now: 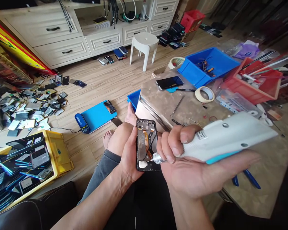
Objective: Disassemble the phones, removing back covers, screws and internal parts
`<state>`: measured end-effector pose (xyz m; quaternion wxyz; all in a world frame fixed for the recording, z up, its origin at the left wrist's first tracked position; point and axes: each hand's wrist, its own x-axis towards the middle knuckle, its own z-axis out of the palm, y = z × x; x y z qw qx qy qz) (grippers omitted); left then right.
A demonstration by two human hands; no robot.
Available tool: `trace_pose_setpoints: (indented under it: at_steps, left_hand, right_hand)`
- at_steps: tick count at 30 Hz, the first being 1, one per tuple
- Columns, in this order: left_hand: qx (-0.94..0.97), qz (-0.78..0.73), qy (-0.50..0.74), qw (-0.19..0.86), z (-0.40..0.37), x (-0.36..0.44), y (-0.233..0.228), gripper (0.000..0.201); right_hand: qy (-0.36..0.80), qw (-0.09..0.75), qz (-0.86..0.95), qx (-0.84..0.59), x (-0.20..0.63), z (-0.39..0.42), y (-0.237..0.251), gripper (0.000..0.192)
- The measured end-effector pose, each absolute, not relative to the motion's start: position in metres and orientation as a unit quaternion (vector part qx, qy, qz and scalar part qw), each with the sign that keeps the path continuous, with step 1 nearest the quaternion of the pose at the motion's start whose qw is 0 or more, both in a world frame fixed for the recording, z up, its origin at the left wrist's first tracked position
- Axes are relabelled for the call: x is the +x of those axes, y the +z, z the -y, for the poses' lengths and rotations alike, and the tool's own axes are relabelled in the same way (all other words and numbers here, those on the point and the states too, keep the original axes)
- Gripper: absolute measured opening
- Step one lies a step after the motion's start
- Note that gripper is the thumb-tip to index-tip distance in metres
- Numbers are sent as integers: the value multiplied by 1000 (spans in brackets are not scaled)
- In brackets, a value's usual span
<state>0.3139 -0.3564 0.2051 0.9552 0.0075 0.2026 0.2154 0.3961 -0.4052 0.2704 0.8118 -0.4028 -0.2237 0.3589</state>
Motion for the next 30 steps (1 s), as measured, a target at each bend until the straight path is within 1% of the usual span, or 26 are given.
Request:
trace_pose_setpoints:
  at_steps: [7, 13, 21, 25, 30]
  left_hand:
    - [-34, -233, 219, 947, 354, 312, 206, 53]
    - [-30, -262, 231, 937, 353, 311, 208, 44]
    - [-36, -266, 222, 937, 356, 314, 209, 52]
    - [-50, -288, 189, 938, 356, 316, 211, 58]
    - [-49, -287, 211, 933, 358, 318, 207, 50]
  right_hand:
    - [355, 799, 226, -429, 391, 401, 277, 69]
    - [346, 795, 238, -437, 391, 400, 277, 72]
    - [340, 795, 285, -414, 386, 405, 271, 69]
    - [314, 793, 325, -409, 381, 407, 266, 70]
    - [297, 794, 309, -430, 384, 408, 263, 76]
